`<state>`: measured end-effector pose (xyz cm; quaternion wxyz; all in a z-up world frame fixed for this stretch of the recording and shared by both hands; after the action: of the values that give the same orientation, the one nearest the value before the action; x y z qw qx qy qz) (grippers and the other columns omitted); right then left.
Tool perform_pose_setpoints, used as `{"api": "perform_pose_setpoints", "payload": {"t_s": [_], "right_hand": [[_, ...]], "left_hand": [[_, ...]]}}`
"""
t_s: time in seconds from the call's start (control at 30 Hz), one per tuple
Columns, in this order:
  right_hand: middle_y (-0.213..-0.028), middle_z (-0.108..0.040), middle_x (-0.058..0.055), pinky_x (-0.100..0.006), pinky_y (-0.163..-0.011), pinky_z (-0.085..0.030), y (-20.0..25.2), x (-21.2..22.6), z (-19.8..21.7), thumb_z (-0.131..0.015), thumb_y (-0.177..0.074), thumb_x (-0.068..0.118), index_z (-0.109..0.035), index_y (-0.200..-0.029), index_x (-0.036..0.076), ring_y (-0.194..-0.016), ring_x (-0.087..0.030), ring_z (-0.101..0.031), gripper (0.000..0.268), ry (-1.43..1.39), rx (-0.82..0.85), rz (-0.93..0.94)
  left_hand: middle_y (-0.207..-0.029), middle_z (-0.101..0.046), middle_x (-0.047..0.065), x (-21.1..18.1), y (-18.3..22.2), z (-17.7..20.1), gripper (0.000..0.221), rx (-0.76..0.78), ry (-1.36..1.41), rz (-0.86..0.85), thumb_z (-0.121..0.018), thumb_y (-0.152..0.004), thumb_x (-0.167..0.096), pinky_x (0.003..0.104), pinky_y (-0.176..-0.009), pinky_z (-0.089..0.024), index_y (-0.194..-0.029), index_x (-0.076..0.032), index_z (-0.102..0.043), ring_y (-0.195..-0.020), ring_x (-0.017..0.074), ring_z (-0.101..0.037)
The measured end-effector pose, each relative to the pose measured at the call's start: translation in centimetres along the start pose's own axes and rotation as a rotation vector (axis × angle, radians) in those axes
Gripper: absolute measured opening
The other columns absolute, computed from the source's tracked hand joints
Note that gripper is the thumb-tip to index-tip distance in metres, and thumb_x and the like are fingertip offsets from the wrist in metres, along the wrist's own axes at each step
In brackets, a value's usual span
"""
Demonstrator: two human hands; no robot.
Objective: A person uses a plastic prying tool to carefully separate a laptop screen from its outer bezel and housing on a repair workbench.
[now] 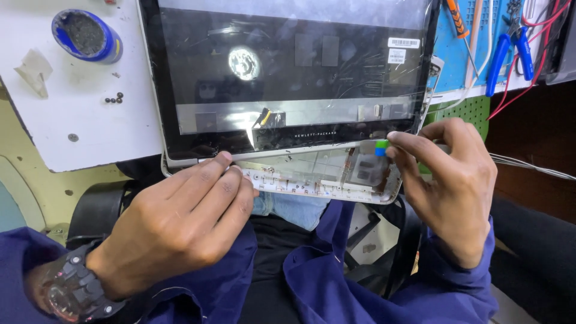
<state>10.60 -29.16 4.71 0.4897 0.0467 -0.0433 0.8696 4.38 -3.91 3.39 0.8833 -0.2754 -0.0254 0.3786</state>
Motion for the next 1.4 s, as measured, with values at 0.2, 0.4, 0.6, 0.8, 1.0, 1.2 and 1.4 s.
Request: {"api": "perform_pose_setpoints", "payload": {"t_s": [0.2, 0.4, 0.6, 0.8, 1.0, 1.2, 1.4], "right_hand": [[-0.100, -0.054, -0.015, -0.037, -0.072, -0.041, 0.4, 2.6, 0.4, -0.073, -0.101, 0.016, -0.075, -0.124, 0.003, -0.084, -0.027, -0.052, 0.026, -0.209, 0.020, 0.004], [-0.102, -0.056, -0.015, -0.035, -0.072, -0.047, 1.6, 4.5, -0.6, -0.067, -0.100, 0.016, -0.069, -0.131, 0.010, -0.085, -0.026, -0.056, 0.031, -0.309, 0.075, 0.124], [-0.100, -0.058, -0.015, -0.034, -0.065, -0.047, 3.0, 4.6, -0.7, -0.060, -0.101, 0.018, -0.068, -0.130, 0.011, -0.072, -0.023, -0.058, 0.030, -0.386, 0.087, 0.153], [-0.087, -0.053, -0.009, -0.033, -0.058, -0.045, 3.1, 4.3, -1.4, -0.060, -0.101, 0.011, -0.068, -0.126, 0.009, -0.062, -0.021, -0.052, 0.026, -0.472, 0.091, 0.151], [-0.095, -0.057, -0.014, -0.036, -0.063, -0.045, 3.5, 3.4, -0.9, -0.061, -0.103, 0.013, -0.067, -0.137, 0.013, -0.074, -0.025, -0.058, 0.034, -0.310, 0.010, 0.149], [-0.104, -0.058, -0.018, -0.037, -0.077, -0.049, 3.3, 3.0, 0.4, -0.066, -0.101, 0.010, -0.069, -0.136, 0.009, -0.088, -0.029, -0.059, 0.035, -0.261, -0.029, 0.063], [-0.102, -0.052, -0.017, -0.037, -0.074, -0.042, 3.9, 1.3, 1.3, -0.075, -0.104, 0.005, -0.074, -0.134, 0.003, -0.085, -0.028, -0.051, 0.030, -0.156, -0.127, -0.080]], "left_hand": [[-0.103, -0.074, 0.012, 0.1, -0.4, 0.5, 0.038, -0.061, 0.158, 0.055, -0.066, -0.106, -0.040, 0.037, -0.083, -0.063, -0.110, -0.003, -0.074, -0.097, 0.0286, -0.074], [-0.113, -0.074, 0.010, -2.8, -2.6, 1.3, 0.027, -0.174, 0.093, -0.091, -0.048, -0.111, -0.015, 0.029, -0.083, -0.061, -0.115, -0.006, -0.074, -0.102, 0.0280, -0.077], [-0.092, -0.073, 0.011, -4.7, -4.0, 0.3, 0.018, -0.243, 0.124, -0.096, -0.060, -0.106, -0.005, 0.026, -0.071, -0.059, -0.099, -0.001, -0.075, -0.083, 0.0222, -0.073], [-0.085, -0.065, 0.007, -3.8, -4.0, 0.1, 0.013, -0.229, 0.319, -0.044, -0.062, -0.105, 0.001, 0.030, -0.058, -0.049, -0.095, 0.000, -0.070, -0.074, 0.0203, -0.064], [-0.091, -0.070, 0.012, -2.5, -3.7, 0.7, 0.015, -0.176, 0.483, 0.016, -0.062, -0.106, -0.006, 0.035, -0.068, -0.058, -0.098, 0.002, -0.070, -0.077, 0.0244, -0.071], [-0.116, -0.074, 0.017, -3.3, -2.8, 0.1, 0.015, -0.168, 0.337, -0.118, -0.061, -0.105, 0.000, 0.030, -0.065, -0.058, -0.094, -0.001, -0.070, -0.095, 0.0274, -0.078], [-0.104, -0.076, 0.011, -2.7, -2.5, -0.2, 0.028, -0.191, 0.238, -0.116, -0.068, -0.108, -0.028, 0.030, -0.070, -0.059, -0.089, -0.007, -0.070, -0.095, 0.0259, -0.077]]}}
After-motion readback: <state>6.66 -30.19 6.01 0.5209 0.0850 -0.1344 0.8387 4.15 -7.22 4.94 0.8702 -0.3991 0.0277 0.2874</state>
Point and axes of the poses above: each hand's wrist, its own y-axis away from the middle knuckle, its own z-axis out of the back of the hand, x = y × z, the point moved 7 cm from there along -y, towards the middle knuckle
